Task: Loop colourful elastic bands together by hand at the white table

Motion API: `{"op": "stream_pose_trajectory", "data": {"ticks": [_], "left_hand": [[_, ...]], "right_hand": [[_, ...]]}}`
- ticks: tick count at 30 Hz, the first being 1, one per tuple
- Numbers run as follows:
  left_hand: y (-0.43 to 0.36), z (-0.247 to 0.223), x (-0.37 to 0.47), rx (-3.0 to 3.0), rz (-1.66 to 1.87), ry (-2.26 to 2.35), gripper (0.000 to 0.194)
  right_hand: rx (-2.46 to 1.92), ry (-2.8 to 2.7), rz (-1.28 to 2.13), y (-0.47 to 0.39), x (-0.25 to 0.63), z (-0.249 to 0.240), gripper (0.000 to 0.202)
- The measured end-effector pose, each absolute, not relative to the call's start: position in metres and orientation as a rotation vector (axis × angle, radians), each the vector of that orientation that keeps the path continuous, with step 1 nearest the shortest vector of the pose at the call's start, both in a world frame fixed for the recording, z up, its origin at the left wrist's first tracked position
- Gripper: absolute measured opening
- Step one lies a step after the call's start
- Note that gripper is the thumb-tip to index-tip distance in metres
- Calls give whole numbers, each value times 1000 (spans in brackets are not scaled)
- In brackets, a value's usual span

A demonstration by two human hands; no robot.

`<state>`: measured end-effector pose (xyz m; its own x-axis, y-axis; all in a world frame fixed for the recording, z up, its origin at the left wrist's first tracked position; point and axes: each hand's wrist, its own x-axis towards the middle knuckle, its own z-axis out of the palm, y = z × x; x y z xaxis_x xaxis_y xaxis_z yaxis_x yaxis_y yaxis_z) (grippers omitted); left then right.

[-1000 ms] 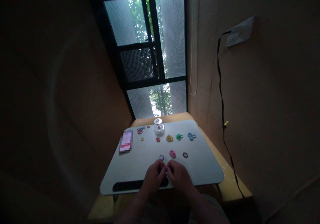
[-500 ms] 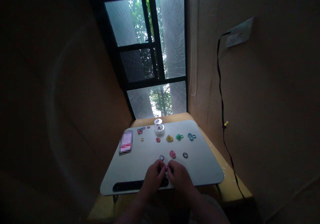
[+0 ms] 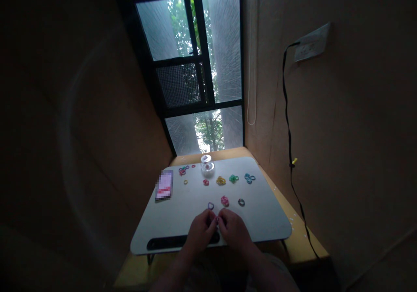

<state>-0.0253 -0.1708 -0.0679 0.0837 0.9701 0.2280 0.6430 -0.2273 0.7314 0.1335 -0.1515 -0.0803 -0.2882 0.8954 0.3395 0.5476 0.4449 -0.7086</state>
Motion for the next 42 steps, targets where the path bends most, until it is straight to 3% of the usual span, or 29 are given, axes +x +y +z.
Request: {"op": "stream_pose_trajectory", "data": {"ticks": [42], "left_hand": [[-166,-75,-28,1871,1139,1493,17]], "right_hand": [[-1206,-1974,606,-150,134,-84,18]]}}
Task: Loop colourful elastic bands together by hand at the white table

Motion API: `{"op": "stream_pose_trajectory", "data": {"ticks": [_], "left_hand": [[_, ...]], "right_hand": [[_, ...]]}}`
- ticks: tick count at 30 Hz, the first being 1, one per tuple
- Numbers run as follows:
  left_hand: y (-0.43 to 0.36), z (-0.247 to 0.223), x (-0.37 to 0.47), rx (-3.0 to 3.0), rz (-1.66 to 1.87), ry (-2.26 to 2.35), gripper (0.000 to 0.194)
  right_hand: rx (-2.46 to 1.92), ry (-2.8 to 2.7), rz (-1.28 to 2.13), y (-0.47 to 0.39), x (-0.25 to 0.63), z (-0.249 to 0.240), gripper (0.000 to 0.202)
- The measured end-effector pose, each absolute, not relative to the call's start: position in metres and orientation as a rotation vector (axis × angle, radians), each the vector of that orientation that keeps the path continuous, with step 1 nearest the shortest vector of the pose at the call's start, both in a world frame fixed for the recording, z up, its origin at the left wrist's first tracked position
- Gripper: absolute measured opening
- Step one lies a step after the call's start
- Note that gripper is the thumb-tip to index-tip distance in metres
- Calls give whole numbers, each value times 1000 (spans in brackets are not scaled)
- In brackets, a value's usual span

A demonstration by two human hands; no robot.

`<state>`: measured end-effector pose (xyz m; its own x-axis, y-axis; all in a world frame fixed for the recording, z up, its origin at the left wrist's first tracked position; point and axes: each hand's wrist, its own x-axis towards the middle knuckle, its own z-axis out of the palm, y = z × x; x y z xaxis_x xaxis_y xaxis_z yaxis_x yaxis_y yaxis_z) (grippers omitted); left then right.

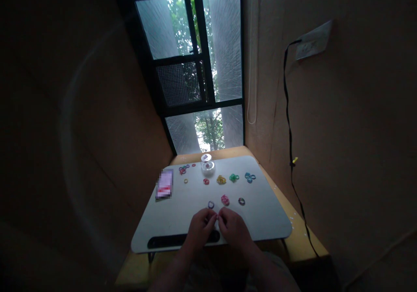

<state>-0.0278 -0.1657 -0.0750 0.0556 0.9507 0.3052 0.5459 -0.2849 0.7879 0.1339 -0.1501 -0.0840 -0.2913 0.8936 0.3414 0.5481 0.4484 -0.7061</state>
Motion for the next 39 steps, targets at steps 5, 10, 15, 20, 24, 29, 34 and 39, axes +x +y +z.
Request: {"op": "stream_pose_trajectory", "data": {"ticks": [5,10,15,20,24,29,34,39], "left_hand": [[-165,-74,-27,1828,1139,1508,17],[-165,-75,-27,1827,1144,1497,17],[-165,-74,-26,1836,1139,1510,19],[-164,-74,-27,1851,1122,1526,18],[-165,-76,-27,1882,1093,1526,19],[-166,-75,-27,1914,1078,1550,20],[-165,-75,-26,1912,1055,1569,20],[-166,-74,-26,1900,1052,1561,21]], "right_hand": [[-1201,-1973,597,-150,133,-86,19],[-1190,-1972,606,-150,134,-84,19],[-1193,-1965,604,-150,134,-83,19],[-1195,-1969,607,-150,134,-82,20],[-1209,-1949,616,-150,134,-82,19],[-1210,-1940,623,-150,134,-82,19],[-1199,-1941,635,-150,134,-80,19],[-1213,-1943,618,-151,134,-79,18]]}}
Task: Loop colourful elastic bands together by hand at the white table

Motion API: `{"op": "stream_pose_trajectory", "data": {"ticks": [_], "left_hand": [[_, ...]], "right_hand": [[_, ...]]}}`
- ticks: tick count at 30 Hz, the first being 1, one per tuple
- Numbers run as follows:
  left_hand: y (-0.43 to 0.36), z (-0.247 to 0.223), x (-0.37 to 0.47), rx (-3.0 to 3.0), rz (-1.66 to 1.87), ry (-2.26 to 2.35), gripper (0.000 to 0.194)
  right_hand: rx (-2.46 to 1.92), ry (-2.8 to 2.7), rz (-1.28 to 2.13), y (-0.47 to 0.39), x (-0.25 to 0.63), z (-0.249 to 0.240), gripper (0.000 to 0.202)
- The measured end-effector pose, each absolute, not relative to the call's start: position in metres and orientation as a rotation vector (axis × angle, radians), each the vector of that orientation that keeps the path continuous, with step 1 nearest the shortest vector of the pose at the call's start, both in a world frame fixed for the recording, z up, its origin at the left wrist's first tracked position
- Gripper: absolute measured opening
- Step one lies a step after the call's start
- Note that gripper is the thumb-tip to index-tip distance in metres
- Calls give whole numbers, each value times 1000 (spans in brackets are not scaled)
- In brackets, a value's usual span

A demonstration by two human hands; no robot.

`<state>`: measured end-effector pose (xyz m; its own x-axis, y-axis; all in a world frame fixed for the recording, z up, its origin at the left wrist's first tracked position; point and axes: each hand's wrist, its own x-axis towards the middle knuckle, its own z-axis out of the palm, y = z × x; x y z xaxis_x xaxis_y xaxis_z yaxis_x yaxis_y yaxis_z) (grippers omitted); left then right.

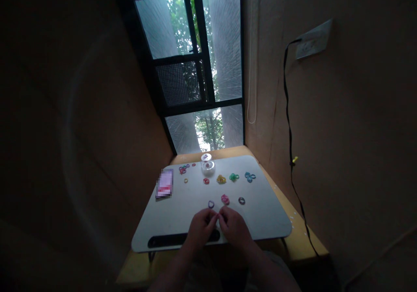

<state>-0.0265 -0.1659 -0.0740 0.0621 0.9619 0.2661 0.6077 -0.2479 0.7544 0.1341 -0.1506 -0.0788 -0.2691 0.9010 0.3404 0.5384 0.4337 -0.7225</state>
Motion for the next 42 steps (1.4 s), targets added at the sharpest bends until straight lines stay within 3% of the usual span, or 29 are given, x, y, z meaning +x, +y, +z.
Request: {"op": "stream_pose_trajectory", "data": {"ticks": [42], "left_hand": [[-167,-72,-27,1811,1106,1526,14]], "right_hand": [[-1199,-1949,618,-152,134,-80,19]]}}
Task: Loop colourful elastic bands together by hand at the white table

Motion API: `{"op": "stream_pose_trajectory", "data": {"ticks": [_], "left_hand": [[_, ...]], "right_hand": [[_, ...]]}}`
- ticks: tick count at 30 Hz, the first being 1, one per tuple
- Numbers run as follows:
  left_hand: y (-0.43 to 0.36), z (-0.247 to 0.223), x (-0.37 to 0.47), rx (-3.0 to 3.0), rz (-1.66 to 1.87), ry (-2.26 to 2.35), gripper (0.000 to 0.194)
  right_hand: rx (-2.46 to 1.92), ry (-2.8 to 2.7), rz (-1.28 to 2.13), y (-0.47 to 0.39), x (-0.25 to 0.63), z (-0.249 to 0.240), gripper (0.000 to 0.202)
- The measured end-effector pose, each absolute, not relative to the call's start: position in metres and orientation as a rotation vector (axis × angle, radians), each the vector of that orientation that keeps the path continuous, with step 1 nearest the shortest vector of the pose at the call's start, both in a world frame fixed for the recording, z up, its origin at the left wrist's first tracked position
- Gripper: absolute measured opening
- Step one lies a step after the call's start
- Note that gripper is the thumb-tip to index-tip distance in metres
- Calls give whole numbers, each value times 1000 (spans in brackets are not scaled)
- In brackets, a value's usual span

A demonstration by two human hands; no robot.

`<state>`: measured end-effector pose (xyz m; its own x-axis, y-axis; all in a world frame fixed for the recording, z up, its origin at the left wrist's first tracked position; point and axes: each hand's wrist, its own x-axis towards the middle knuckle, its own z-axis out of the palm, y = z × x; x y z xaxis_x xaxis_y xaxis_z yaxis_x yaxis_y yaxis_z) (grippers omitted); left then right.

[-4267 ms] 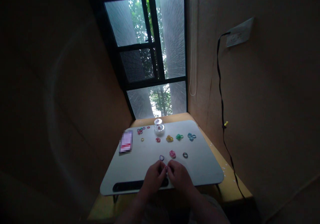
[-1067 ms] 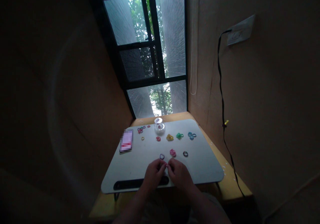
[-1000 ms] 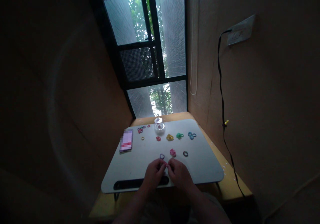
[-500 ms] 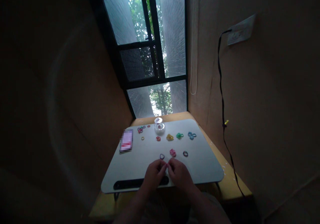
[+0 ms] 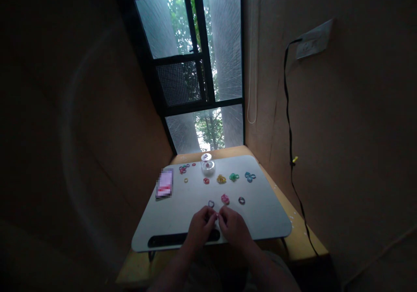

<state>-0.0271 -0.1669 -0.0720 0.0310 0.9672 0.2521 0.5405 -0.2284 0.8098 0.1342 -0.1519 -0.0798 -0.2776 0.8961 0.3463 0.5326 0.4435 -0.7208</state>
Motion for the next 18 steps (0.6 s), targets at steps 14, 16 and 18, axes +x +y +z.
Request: {"op": "stream_pose_trajectory", "data": {"ticks": [14,16,18], "left_hand": [[-166,-74,-27,1839,1091,1530,16],[-166,-74,-27,1837,1090,1526,16],[-166,-73,-27,1832,1086,1524,17]], "right_hand": [[-1221,-1971,566,-150,133,-83,19],[-1215,-1975,575,-151,134,-83,20],[-1212,-1972,576,-151,134,-82,20]]}}
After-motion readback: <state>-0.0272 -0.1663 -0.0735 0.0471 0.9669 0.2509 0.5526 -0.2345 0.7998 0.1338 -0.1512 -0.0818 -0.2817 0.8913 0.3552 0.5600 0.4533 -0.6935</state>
